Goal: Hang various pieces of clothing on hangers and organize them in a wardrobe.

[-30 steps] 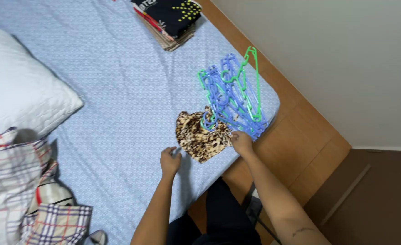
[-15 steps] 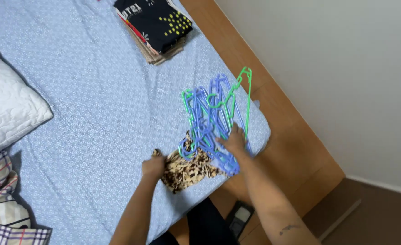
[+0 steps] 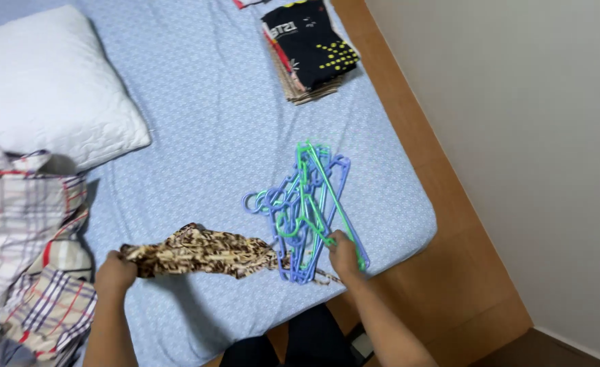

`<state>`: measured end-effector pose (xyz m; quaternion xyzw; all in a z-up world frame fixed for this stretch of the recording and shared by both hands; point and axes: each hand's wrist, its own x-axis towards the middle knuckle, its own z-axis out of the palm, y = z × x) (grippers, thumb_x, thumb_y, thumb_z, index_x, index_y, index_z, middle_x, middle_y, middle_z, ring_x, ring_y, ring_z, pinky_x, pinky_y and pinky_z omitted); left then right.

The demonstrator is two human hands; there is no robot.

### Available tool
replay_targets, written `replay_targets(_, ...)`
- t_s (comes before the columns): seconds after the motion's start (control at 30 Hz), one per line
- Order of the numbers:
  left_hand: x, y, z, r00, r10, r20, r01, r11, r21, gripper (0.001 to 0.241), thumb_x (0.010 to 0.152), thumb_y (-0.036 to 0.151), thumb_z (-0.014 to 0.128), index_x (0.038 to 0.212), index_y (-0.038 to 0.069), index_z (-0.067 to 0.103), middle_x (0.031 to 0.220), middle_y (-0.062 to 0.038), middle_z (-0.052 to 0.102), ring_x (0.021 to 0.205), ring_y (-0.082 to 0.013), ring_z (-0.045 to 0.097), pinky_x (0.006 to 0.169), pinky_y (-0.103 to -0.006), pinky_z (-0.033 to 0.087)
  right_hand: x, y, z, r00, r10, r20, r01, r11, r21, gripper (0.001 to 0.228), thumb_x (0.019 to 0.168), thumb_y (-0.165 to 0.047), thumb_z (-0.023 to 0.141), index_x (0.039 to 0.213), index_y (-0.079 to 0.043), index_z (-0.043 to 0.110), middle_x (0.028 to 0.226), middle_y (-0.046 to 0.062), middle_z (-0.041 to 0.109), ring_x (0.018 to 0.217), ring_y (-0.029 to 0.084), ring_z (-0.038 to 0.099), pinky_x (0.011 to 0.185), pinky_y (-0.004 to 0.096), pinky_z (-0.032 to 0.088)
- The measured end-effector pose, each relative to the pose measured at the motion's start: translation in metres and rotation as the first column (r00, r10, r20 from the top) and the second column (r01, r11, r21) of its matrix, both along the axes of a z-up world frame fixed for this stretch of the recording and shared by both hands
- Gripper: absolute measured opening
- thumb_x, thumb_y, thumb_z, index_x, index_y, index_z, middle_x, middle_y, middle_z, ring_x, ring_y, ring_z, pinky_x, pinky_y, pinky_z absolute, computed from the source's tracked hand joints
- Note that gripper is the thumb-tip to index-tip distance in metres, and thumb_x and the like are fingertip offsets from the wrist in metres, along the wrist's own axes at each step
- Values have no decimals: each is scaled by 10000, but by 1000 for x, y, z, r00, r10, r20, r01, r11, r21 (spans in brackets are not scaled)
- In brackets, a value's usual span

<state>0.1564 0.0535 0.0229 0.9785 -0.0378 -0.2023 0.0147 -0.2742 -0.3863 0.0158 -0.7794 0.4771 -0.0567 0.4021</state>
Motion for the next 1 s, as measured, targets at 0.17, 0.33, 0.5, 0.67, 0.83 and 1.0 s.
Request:
replay_targets(0.17, 15, 27, 132, 987, 67, 144, -26, 962, -270, 387, 873, 322, 745, 1165, 72, 789, 1020, -249, 757, 964, -389, 671, 903, -493, 505, 1, 15, 16, 990, 13, 139, 2, 994, -107, 315, 810, 120, 607, 1074, -31, 687, 973, 203, 731, 921, 377, 712, 780, 446, 557)
replay_targets(0.33, -4, 13, 224, 988, -67, -142, -42, 760, -648, 286, 856, 206, 785, 992, -46, 782, 852, -129, 728, 771, -193, 621, 716, -360, 488, 30, 44, 101, 978, -82, 193, 81, 997, 13, 221, 950, 97, 543, 1064, -32, 681, 899, 158, 736, 827, 266, 713, 741, 372, 557)
replay_targets(0.5, -45, -45, 300, 764, -491, -418, -329, 261, -908, 427, 824, 140, 765, 1227, 8, 717, 1114, -73, 770, 1008, -152, 703, 881, -312, 554, 74, 79, 188, 826, -45, 561, 5, 997, 74, 118, 983, 12, 639, 992, -74, 560, 1032, 111, 701, 914, 153, 698, 788, 289, 598)
replay_targets(0.67, -59, -71, 354, 549, -788, -281, -255, 163, -953, 496, 838, 69, 688, 1326, -12, 645, 1287, -79, 707, 1162, -152, 653, 998, -298, 505, 131, 143, 329, 595, 101, 797, -387, 906, 174, 288, 878, -134, 763, 1007, -106, 507, 1235, 135, 692, 872, 102, 651, 813, 270, 610)
replay_targets(0.83, -66, -61, 378, 286, -932, -222, -171, 178, -969, 447, 826, 5, 606, 1248, -95, 715, 1202, -167, 782, 1058, -205, 729, 941, -308, 557, 156, 191, 390, 360, 236, 903, -675, 734, 77, 338, 938, -284, 774, 1054, -126, 500, 1357, 135, 689, 780, 42, 580, 836, 230, 587)
replay_targets(1.0, -61, -21, 423, 174, -929, 325, -828, -317, -462, 246, 859, -59, 621, 1038, -136, 770, 961, -318, 776, 810, -274, 783, 657, -339, 621, 164, 217, 335, 364, 423, 830, -852, 512, 112, 318, 974, -264, 772, 1138, -31, 632, 1170, 156, 728, 914, 102, 655, 843, 257, 570)
